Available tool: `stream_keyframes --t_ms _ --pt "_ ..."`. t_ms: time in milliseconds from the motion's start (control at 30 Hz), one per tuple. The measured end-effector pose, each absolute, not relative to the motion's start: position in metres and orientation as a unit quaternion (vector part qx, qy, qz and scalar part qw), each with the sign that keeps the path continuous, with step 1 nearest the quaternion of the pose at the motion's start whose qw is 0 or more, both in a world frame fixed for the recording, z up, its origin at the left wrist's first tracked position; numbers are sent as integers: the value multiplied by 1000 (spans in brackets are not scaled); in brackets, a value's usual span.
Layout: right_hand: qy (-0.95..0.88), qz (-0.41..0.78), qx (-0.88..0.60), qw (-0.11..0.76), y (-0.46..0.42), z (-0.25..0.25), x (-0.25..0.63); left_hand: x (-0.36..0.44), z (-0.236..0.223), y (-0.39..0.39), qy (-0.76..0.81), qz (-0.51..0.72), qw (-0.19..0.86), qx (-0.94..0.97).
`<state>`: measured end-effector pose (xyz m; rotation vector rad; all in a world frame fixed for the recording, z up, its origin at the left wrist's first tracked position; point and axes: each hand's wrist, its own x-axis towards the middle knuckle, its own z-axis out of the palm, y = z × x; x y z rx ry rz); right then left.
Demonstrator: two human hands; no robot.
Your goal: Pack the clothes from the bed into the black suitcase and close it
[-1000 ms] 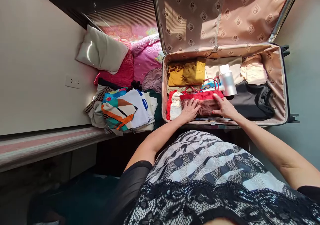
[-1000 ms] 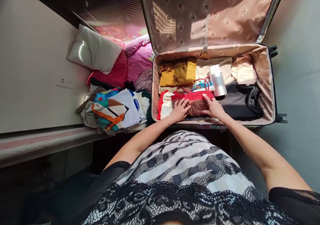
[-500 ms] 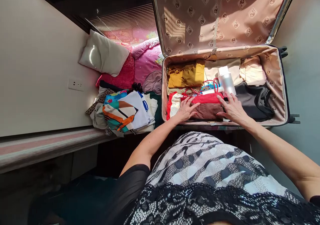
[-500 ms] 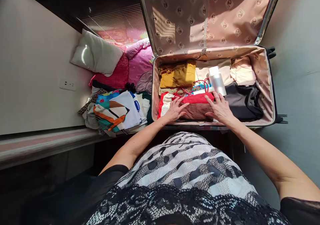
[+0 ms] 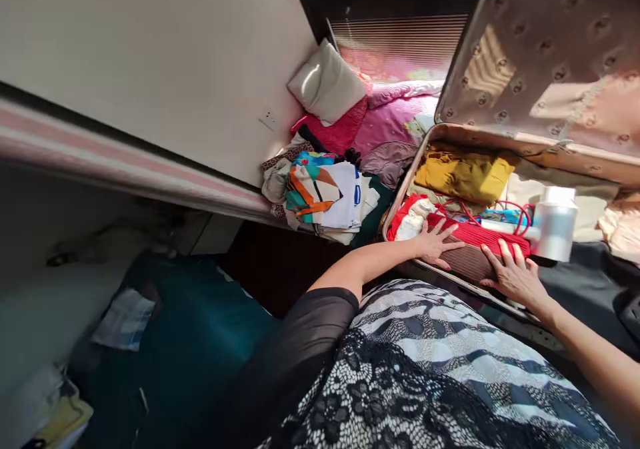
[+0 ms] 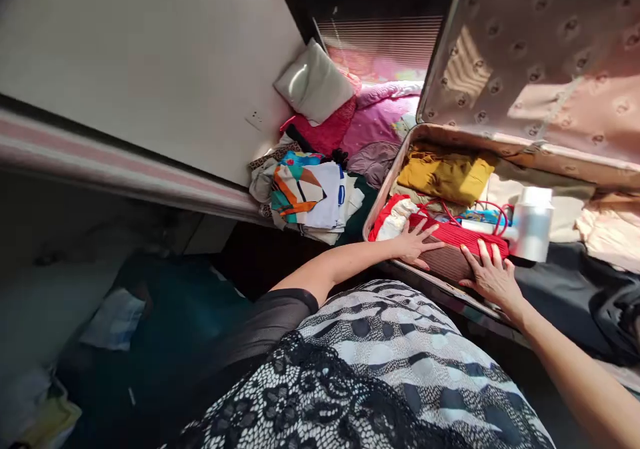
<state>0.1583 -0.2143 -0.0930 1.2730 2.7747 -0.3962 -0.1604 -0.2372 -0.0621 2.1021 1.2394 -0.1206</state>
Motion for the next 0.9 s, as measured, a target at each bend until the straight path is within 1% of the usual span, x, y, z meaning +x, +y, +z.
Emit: stream_keyframes --t_ms 67,167,233,300,400,467,500,567,667,733,833,900 --pt "896 -146 419 14 -212 -87 156 -173 -50 -245 501 13 365 784" --pt "883 -177 433 -20 -204 -74 151 -221 -29 -269 544 163 358 741" --pt "874 -194 445 -40 -196 -63 141 -276 -14 -288 619 248 319 674" --pt "866 -199 456 -47 -188 -49 122 -343 1 -308 737 294 253 553" --pt "872 -192 448 -42 -181 -28 77 -440 15 -337 881 293 140 344" --pt "887 -187 420 -38 -179 -17 40 -483 15 -350 925 264 100 256" --pt "896 -185 401 -36 -178 -14 20 -494 12 -354 935 247 97 234" --pt "912 -178 368 -31 -177 -12 -18 -500 1 -353 941 219 112 233" --pt "926 -162 340 -32 -178 -16 -72 -483 -22 -335 928 211 140 275" --pt "933 -172 314 -38 -179 -18 -103 -469 -35 -321 919 211 153 297" --pt "941 -200 271 -30 -182 -19 -143 -462 -46 -310 919 195 158 306" --pt "945 -193 263 -20 -183 -17 -164 -466 -47 -309 926 177 148 300"
